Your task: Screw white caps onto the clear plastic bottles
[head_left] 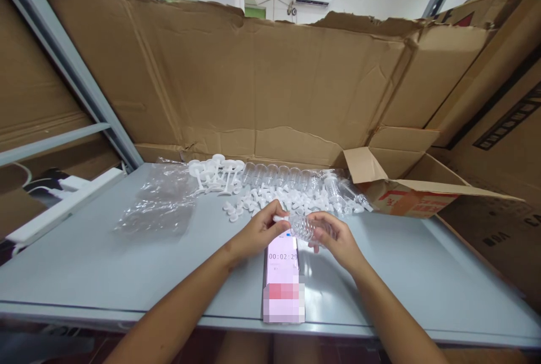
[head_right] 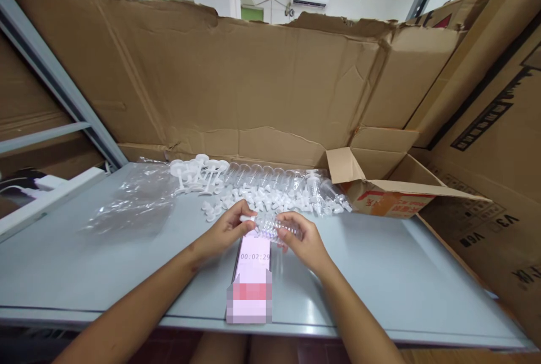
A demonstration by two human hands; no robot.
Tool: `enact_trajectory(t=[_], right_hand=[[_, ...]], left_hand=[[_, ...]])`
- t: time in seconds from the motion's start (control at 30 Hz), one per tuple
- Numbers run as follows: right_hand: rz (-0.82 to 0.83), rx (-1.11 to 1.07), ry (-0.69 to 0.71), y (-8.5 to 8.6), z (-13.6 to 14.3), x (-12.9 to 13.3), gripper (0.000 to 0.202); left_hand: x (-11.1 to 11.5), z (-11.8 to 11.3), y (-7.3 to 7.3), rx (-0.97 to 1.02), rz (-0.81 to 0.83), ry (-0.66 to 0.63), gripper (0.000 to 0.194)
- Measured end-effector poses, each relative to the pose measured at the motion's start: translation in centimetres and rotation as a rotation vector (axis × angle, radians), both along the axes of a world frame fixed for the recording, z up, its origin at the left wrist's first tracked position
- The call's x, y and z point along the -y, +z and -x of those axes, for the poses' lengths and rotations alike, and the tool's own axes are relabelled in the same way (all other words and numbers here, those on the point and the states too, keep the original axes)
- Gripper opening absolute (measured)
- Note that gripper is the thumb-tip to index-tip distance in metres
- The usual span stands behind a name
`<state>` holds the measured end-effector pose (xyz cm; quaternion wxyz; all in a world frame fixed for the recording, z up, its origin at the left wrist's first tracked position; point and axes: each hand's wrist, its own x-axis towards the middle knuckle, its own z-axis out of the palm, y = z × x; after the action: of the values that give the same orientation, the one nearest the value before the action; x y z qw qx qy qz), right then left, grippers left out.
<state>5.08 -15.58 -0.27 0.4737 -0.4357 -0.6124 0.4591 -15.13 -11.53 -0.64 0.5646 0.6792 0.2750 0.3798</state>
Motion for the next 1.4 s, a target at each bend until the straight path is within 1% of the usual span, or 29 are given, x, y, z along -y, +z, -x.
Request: enact_trajectory(t=[0.1, 0.2, 0.23, 0.27, 0.3, 0.33, 0.4, 0.47, 0.5, 0.57, 0.63, 0.7, 0.77, 0.83, 0.9, 1.0, 1.07, 1.13, 1.2, 1.3, 1.4], right_hand=[[0.277, -0.147, 0.169, 0.1, -0.1, -0.2, 0.032], [0.573, -0.228, 0.304, 0.0, -0.4, -0.3, 0.042], [0.626, -0.233, 0.322, -0.1, -0.5, -0.4, 0.045], [0.633, -0.230, 0.321, -0.1, -0.5, -0.4, 0.045], [0.587, -0.218, 0.297, -0.1, -0.4, -0.4, 0.044], [0.496, -0.186, 0.250, -0.1, -0.4, -0.4, 0.042], [0.221, -0.049, 0.084, -0.1, -0.3, -0.3, 0.034], [-0.102, 0.176, -0.086, -0.1, -0.3, -0.1, 0.030], [-0.250, 0.294, -0.137, -0.2, -0.4, -0.1, 0.032], [-0.480, 0.480, -0.164, -0.5, -0.6, -0.1, 0.037], [-0.615, 0.580, -0.156, -0.8, -0.7, -0.2, 0.040], [-0.698, 0.630, -0.168, -1.0, -0.7, -0.3, 0.040], [-0.751, 0.653, -0.178, -1.0, -0.6, -0.5, 0.039], [-0.754, 0.645, -0.177, -1.0, -0.4, -0.4, 0.038], [-0.713, 0.608, -0.170, -1.0, -0.3, -0.3, 0.039], [-0.581, 0.512, -0.148, -0.9, -0.2, 0.1, 0.041], [-0.453, 0.419, -0.132, -0.7, -0.1, 0.3, 0.040], [-0.273, 0.278, -0.095, -0.5, 0.0, 0.4, 0.035], [-0.045, 0.106, -0.003, -0.2, 0.1, 0.4, 0.031], [0.282, -0.119, 0.214, 0.1, -0.1, 0.1, 0.033], [0.503, -0.250, 0.375, 0.1, -0.6, -0.2, 0.042]], left_hand=[[0.0, 0.4, 0.0, -0.085, -0.115, -0.012, 0.022], [0.1, 0.5, 0.0, -0.145, -0.210, -0.031, 0.021], [0.2, 0.5, 0.0, -0.149, -0.224, -0.024, 0.020], [0.2, 0.4, 0.0, -0.142, -0.222, -0.009, 0.020], [0.2, 0.3, 0.1, -0.126, -0.203, 0.012, 0.020], [0.1, 0.1, 0.1, -0.102, -0.171, 0.037, 0.020], [0.0, -0.2, 0.3, -0.044, -0.095, 0.089, 0.022], [-0.1, -0.5, 0.4, -0.002, -0.022, 0.119, 0.024], [-0.1, -0.6, 0.5, 0.008, 0.013, 0.122, 0.025], [-0.2, -0.7, 0.7, 0.006, 0.079, 0.106, 0.028], [-0.3, -0.7, 0.7, -0.011, 0.122, 0.082, 0.030], [-0.3, -0.7, 0.6, -0.014, 0.126, 0.075, 0.030], [-0.3, -0.6, 0.5, -0.001, 0.112, 0.091, 0.029], [-0.2, -0.6, 0.5, 0.014, 0.098, 0.100, 0.028], [-0.1, -0.6, 0.4, 0.022, 0.084, 0.088, 0.026], [0.1, -0.4, 0.4, 0.032, 0.069, 0.060, 0.024], [0.2, -0.3, 0.4, 0.027, 0.067, 0.043, 0.023], [0.2, -0.1, 0.3, 0.006, 0.042, 0.029, 0.022], [0.1, 0.0, 0.1, -0.025, -0.006, 0.021, 0.021], [0.2, 0.1, 0.0, -0.070, -0.047, -0.008, 0.021], [0.5, 0.1, 0.0, -0.077, -0.042, -0.025, 0.021]])
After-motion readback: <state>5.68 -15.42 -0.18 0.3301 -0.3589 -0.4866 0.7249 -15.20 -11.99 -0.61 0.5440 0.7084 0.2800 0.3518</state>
